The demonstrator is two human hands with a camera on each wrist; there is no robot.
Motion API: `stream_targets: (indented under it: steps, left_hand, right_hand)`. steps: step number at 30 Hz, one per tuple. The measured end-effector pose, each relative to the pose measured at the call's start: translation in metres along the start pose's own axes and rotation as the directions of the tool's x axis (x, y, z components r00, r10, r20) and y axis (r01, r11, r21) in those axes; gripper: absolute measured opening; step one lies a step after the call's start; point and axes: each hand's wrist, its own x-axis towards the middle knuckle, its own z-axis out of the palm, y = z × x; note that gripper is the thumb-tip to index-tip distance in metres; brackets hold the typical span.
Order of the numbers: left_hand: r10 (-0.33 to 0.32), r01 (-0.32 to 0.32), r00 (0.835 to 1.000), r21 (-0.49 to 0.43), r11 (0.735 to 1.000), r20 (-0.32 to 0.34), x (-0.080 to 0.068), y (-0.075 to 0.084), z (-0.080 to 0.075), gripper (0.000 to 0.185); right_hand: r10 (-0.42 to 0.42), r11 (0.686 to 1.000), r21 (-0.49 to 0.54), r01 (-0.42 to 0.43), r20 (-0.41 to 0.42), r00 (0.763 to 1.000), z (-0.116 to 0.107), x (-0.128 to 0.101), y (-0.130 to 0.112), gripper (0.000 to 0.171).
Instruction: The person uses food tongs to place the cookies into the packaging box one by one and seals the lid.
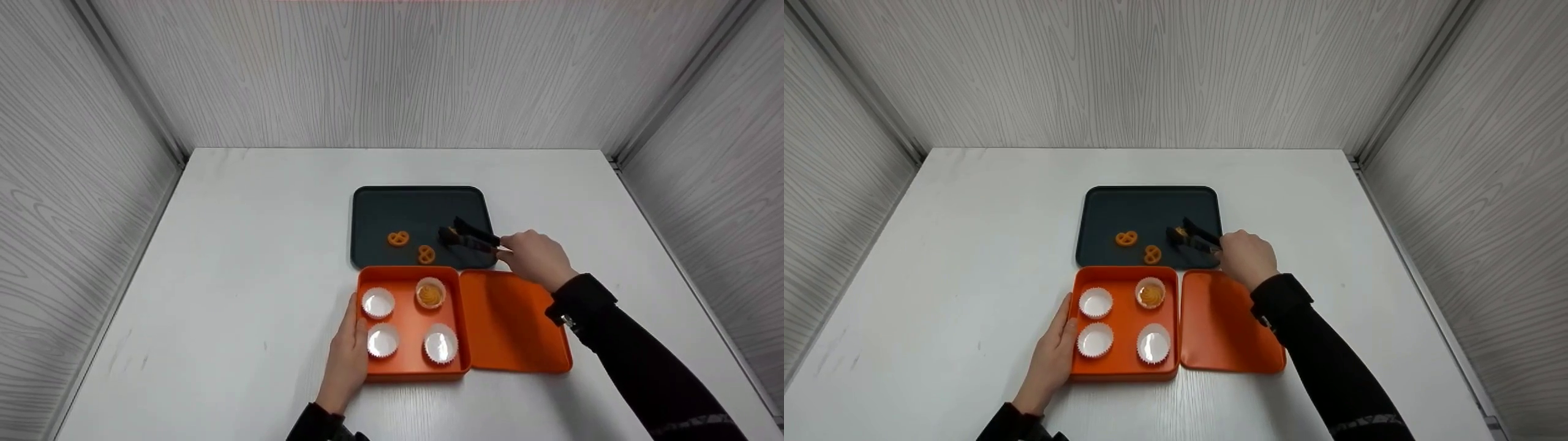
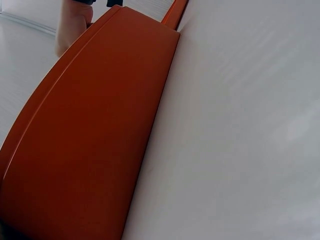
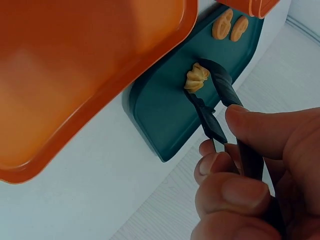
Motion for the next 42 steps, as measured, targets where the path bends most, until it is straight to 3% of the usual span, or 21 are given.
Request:
stream_targets:
  steps: [7, 16, 26, 42]
  left_hand:
    - [0.003, -0.003, 1.0, 0.002, 1.0, 0.003, 0.0, 0.0, -0.002, 0.059]
    - [0.02, -0.02, 1.0, -0.02, 1.0, 0.005, 0.001, -0.002, -0.002, 0.058]
    - [-0.001, 0.001, 1.0, -0.016, 1.0, 0.006, 0.001, -0.001, -0.001, 0.058]
    - [-0.007, 0.007, 1.0, -0.011, 1.0, 0.003, 0.001, 0.0, -0.001, 0.058]
  right_hand:
    - [-0.017, 1.0, 0.012, 0.017, -0.05, 0.999, -0.004, -0.006, 0.001, 0.013]
    - [-0.007, 0.999, 0.031, 0.008, -0.03, 1.0, -0.006, -0.007, 0.002, 0.012]
    - [-0.044, 0.997, -0.059, 0.039, -0.083, 0.996, -0.006, -0.011, 0.001, 0.013]
    - [-0.046, 0.996, -0.075, 0.038, -0.107, 0.993, -0.004, -0.015, 0.007, 0.013]
